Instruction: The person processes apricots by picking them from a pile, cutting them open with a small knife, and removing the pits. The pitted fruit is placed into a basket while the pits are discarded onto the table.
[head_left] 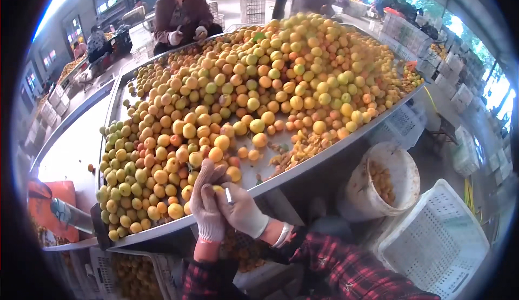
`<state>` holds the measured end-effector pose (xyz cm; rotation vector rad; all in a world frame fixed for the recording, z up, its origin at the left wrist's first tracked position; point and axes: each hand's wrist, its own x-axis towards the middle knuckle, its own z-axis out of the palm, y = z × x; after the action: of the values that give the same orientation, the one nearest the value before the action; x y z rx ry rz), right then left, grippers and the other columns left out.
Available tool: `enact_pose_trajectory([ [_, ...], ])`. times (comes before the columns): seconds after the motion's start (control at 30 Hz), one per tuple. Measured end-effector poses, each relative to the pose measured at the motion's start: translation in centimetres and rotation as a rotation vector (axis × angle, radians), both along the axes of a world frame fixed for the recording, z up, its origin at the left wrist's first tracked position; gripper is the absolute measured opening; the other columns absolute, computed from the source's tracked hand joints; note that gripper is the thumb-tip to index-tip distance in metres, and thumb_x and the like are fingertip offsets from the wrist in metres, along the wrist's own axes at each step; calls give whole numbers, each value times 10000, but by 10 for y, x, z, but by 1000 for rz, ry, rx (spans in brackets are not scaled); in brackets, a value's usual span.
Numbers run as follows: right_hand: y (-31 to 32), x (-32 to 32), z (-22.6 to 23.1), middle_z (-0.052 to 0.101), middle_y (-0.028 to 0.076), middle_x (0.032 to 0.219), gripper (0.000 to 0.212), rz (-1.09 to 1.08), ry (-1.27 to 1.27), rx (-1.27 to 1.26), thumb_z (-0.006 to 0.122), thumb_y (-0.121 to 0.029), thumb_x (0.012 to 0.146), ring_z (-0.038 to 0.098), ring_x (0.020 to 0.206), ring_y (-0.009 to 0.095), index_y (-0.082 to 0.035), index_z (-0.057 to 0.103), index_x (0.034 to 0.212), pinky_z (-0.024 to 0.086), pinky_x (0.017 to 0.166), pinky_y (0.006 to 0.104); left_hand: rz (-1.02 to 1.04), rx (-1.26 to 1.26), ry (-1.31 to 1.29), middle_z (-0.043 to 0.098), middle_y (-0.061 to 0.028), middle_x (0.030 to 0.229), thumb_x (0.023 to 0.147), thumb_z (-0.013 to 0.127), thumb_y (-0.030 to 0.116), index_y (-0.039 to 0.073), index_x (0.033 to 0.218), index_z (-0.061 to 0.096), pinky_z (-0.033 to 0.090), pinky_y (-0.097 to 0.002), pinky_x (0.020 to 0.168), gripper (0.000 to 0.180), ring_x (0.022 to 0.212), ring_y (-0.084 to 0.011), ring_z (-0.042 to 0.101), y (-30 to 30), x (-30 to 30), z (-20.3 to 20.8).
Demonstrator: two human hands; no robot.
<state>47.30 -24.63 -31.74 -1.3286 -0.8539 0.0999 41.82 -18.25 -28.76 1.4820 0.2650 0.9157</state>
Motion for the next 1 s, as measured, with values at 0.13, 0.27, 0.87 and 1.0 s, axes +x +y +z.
enact_pose_trajectory([
  [0.13, -1, 5, 8, 618, 236, 762, 174, -26, -130, 50, 567, -156, 947, 634, 751, 425, 18, 568, 941, 493, 602, 425, 18, 86, 15, 590, -162, 1262, 1032, 407, 344, -66, 1333, 480, 457, -367, 1005, 514, 1146, -258, 591, 7, 2, -5],
  [0.27, -11, 11, 7, 625, 212, 754, 129, 15, -132, -80, 580, -120, 928, 635, 706, 406, 8, 578, 946, 507, 597, 404, -79, -68, -85, 583, -179, 1259, 1031, 400, 359, -78, 1328, 473, 468, -390, 1000, 533, 1162, -274, 582, 2, 10, -7],
  [0.87, -19, 22, 12, 623, 18, 794, 174, 333, 221, -169, 602, -148, 940, 582, 754, 81, 0, 609, 1033, 492, 701, 237, -305, -769, -246, 493, -190, 1352, 1008, 427, 370, -27, 1393, 366, 409, -410, 1060, 556, 1230, -284, 512, 15, -3, -10],
  [1.0, -32, 42, 36, 641, 33, 820, 220, 670, 187, -399, 622, -206, 939, 594, 791, 95, -8, 635, 1033, 495, 726, 256, -340, -975, -349, 545, -168, 1234, 1012, 423, 360, -19, 1346, 407, 465, -371, 947, 506, 1036, -241, 567, 22, -9, -8],
])
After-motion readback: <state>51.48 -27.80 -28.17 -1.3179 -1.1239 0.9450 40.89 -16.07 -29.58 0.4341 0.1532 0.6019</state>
